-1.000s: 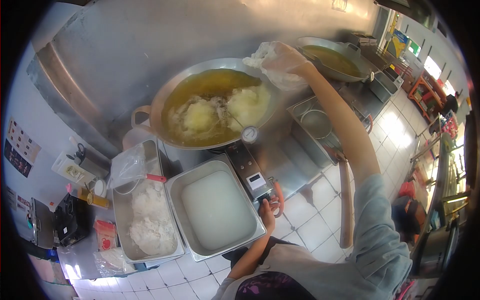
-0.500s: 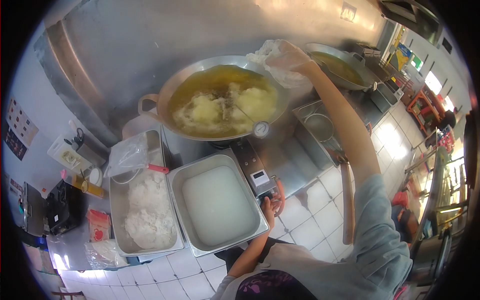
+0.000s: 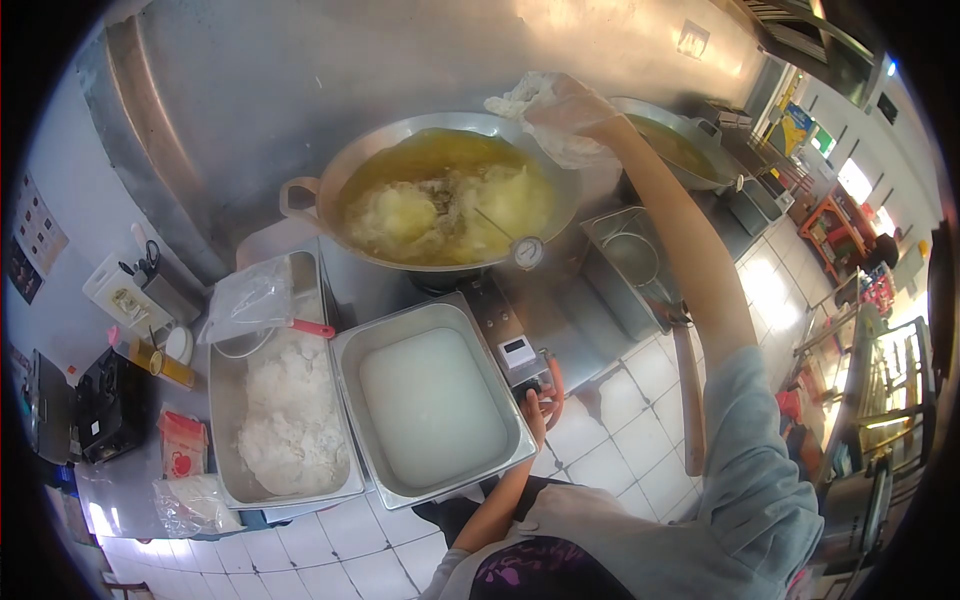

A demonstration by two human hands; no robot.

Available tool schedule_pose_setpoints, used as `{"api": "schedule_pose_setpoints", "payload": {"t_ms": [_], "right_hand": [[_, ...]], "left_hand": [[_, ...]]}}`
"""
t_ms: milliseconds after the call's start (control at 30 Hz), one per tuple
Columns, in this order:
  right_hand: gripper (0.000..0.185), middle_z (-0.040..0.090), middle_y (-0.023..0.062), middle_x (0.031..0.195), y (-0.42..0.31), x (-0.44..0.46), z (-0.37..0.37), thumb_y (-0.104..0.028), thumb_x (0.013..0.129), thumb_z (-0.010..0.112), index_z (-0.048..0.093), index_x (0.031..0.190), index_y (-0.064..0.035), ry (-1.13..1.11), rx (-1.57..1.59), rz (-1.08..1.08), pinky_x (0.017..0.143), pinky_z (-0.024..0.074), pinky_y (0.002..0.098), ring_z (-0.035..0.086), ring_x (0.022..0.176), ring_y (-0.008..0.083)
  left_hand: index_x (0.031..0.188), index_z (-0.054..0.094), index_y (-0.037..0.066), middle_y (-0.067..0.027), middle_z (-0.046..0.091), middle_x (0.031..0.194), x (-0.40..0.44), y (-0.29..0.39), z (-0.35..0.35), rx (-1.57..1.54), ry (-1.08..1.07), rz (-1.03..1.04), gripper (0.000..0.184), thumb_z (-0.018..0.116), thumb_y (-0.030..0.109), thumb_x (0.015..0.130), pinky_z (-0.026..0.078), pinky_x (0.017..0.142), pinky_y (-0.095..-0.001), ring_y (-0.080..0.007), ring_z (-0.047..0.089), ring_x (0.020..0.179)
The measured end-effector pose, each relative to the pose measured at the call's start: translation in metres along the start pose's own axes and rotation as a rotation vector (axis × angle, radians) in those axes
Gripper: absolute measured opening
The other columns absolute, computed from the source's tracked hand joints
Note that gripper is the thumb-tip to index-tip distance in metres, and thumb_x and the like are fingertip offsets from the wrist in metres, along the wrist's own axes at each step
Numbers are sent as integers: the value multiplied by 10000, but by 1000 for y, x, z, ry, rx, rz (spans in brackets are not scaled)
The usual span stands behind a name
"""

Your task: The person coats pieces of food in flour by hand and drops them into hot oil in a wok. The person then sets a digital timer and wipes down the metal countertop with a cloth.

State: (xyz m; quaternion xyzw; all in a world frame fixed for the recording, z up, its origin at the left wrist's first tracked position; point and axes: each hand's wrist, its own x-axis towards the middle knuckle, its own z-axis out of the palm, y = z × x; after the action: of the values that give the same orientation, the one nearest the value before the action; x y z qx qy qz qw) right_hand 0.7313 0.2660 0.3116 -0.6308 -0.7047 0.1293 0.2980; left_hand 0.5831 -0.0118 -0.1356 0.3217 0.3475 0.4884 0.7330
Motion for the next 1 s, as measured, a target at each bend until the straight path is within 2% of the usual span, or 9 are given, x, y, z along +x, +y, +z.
{"api": "schedule_pose_setpoints", "payload": {"t_ms": [33,100,300,433,500,533,600,633,1000], "right_hand": [[758,603,145,1209,-8,-6,-1,-395,700,748,499,1315,-27,9,-16,28,930,457,337,578,1115,242],[758,600,143,1218,-24,-19,-1,-397,704,740,495,1322,-34,25,-46,84,937,456,339,575,1123,243],[741,584,146,1241,-43,-38,-4,-389,716,708,490,1327,-31,27,-61,82,946,453,344,564,1140,246],[748,585,148,1242,-36,-26,-1,-396,707,708,492,1321,-28,43,-126,12,947,454,344,567,1136,248],[453,641,111,1082,-35,-24,1,-236,793,630,570,1206,-59,27,-108,1,881,475,320,603,1012,213],[453,641,111,1082,-44,-31,0,-236,793,630,570,1206,-59,28,-108,2,881,475,320,603,1012,213],[702,594,138,1231,-57,-46,-5,-386,720,686,510,1293,-22,52,-161,83,930,461,338,576,1116,241],[702,594,138,1231,-55,-45,-5,-386,720,686,510,1293,-22,52,-160,84,930,461,338,576,1116,241],[428,660,126,1094,-73,-66,-13,-325,756,646,649,1121,-101,34,-111,51,883,477,345,618,1022,240]], "left_hand": [[1196,555,3,-125,668,1053,-2,6,3,-1,0,0,491,392,432,1019,534,797,-307,-157,645,779],[1157,568,-19,-142,675,1006,-7,17,8,204,30,17,467,374,387,1030,551,658,-274,-165,659,681],[1061,597,-44,-143,696,887,-5,10,10,369,137,99,449,391,353,1027,529,546,-271,-165,663,598],[1012,610,-59,-145,703,819,-5,10,13,464,180,111,444,404,334,1024,520,528,-271,-170,654,549],[973,618,-64,-149,705,796,-3,4,12,533,213,140,443,410,324,1021,518,521,-277,-181,656,534],[973,618,-64,-149,705,796,-5,8,14,534,212,141,443,410,324,1021,518,521,-277,-181,656,534],[966,620,-62,-154,710,820,-10,17,19,481,230,103,453,409,335,1021,522,524,-284,-188,667,552],[966,620,-62,-154,710,820,-11,22,20,482,230,102,453,409,335,1021,522,524,-284,-188,667,552],[941,634,-70,-165,713,816,-11,24,20,626,235,149,480,407,345,1023,538,550,-300,-198,677,568]]}}
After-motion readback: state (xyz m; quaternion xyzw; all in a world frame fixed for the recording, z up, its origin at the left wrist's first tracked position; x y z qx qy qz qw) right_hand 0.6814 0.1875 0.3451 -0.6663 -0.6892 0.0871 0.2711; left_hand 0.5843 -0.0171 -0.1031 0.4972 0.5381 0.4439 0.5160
